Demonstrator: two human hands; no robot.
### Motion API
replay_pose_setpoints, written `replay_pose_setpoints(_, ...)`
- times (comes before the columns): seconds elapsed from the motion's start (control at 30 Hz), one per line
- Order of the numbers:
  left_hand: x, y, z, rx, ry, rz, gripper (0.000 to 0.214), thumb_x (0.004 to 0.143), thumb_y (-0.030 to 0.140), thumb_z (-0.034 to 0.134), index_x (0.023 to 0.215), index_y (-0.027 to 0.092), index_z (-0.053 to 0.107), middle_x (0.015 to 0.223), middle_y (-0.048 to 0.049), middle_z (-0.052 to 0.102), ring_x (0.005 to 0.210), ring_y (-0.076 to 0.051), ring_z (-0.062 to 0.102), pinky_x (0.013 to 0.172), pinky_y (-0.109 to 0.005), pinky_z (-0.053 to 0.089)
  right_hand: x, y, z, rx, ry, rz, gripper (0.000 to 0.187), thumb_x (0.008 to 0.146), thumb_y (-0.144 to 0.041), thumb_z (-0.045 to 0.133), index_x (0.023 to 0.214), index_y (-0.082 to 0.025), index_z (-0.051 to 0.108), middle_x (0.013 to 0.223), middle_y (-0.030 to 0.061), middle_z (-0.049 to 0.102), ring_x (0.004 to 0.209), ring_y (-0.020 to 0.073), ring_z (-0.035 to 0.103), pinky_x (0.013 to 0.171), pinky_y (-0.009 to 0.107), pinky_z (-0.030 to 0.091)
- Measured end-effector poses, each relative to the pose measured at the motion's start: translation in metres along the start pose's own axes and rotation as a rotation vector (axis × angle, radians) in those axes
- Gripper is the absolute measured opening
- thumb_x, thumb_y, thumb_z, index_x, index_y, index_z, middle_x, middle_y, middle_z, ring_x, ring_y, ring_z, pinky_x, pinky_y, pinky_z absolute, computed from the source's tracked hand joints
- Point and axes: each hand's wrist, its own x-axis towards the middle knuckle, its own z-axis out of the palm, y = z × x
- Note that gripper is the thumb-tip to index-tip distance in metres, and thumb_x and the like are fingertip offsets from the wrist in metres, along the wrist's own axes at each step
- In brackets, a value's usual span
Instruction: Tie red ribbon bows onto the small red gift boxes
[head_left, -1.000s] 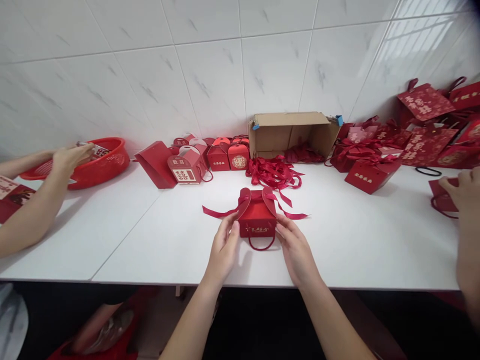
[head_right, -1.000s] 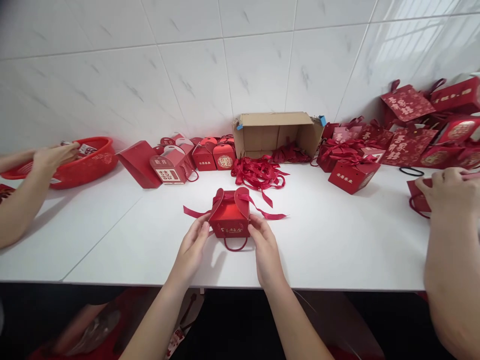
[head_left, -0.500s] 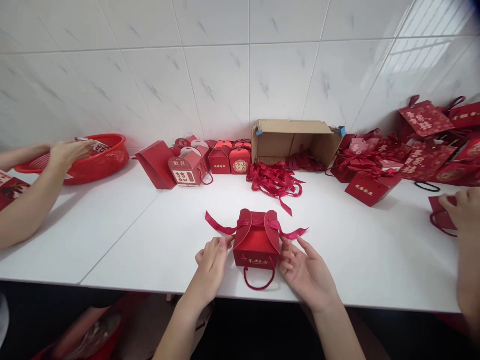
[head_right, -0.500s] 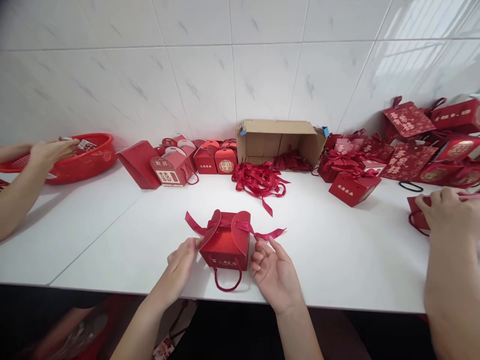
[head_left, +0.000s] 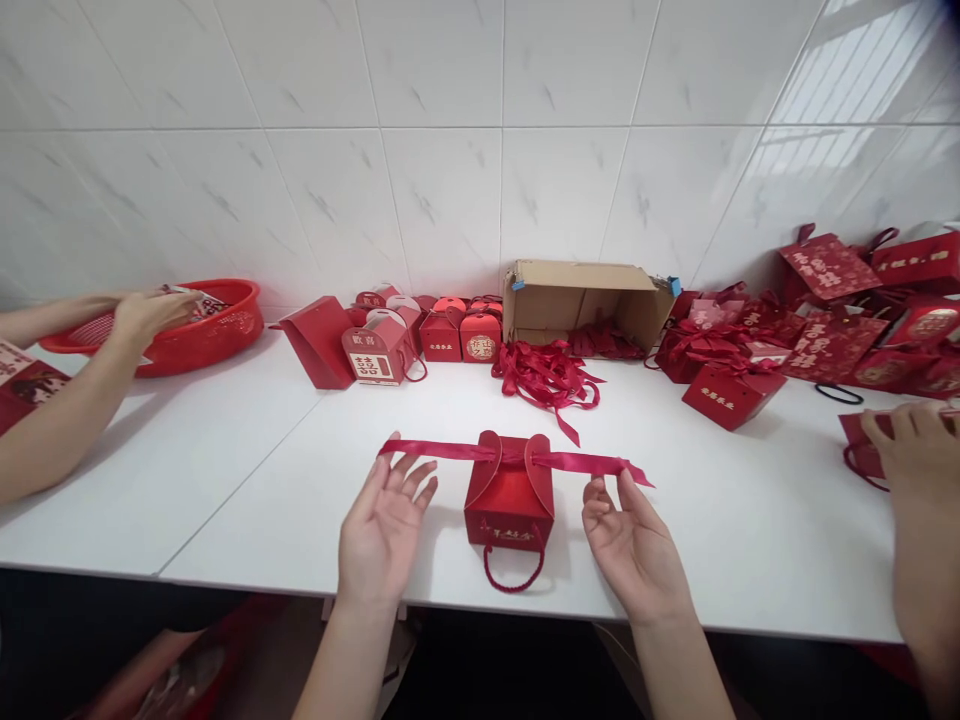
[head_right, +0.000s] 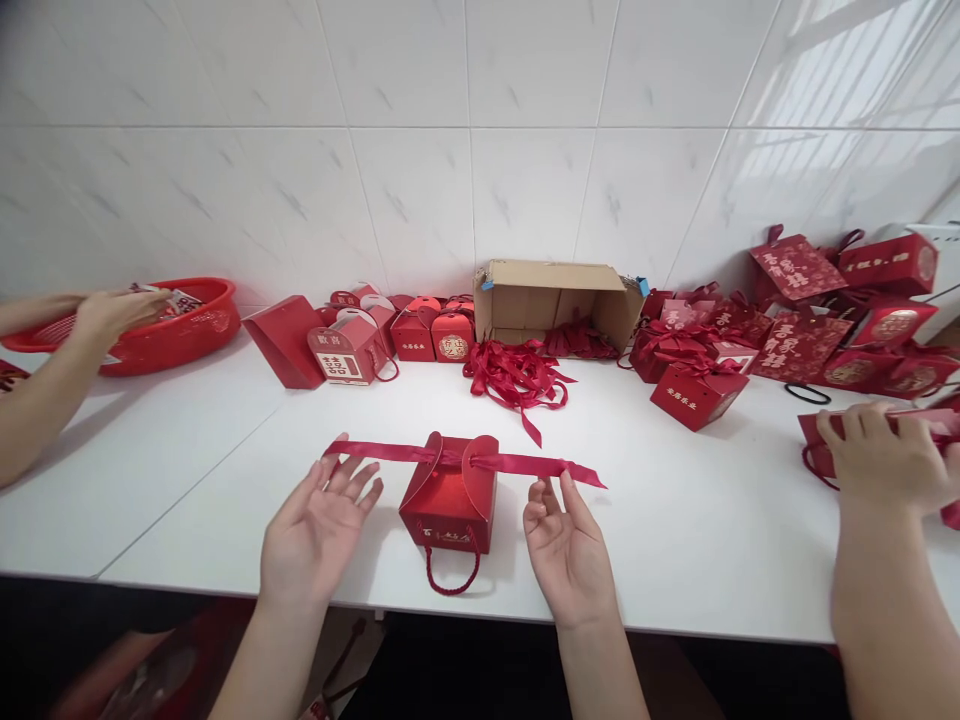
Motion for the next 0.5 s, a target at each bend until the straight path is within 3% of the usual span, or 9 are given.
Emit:
replay_pose_setpoints(0.2, 0.012, 0.024, 0.003, -0.134, 0.126, -0.019, 0.012, 0.086, 0.021, 0.055, 0.089, 0.022, 0.067, 0.083, 0.0012, 0.066, 0.07, -0.012, 0.062, 0.067, -0.028, 0.053, -0.002, -0.005, 0.009, 0.0, 0.018, -0.076, 0.01, 0.08, -0.011, 0.063, 0.085, -0.018, 0.057, 0.068, -0.0035, 0.057, 0.06, 0.0043, 0.059, 0.049, 0.01, 0.053)
replay_pose_setpoints(0.37, 0.011, 0.026, -0.002, -0.095, 0.148, -0.036, 0.012, 0.086, 0.026, 0.057, 0.086, 0.02, 0.067, 0.083, -0.0002, 0.066, 0.071, -0.013, 0.063, 0.065, -0.029, 0.054, 0.0, -0.006, 0.008, -0.008, 0.046, -0.102, 0.01, 0.08, -0.011, 0.063, 0.082, -0.018, 0.056, 0.066, -0.0043, 0.057, 0.058, 0.0036, 0.058, 0.049, 0.008, 0.053)
replay_pose_setpoints(0.5, 0.008, 0.019, -0.013, -0.078, 0.184, -0.124, 0.014, 0.087, 0.025, 0.055, 0.09, 0.02, 0.068, 0.079, -0.0003, 0.065, 0.068, -0.013, 0.064, 0.063, -0.03, 0.054, -0.001, -0.005, 0.0, 0.066, 0.075, -0.04, 0.007, 0.082, -0.01, 0.059, 0.083, -0.017, 0.057, 0.068, -0.0024, 0.057, 0.057, 0.0038, 0.058, 0.048, 0.008, 0.053)
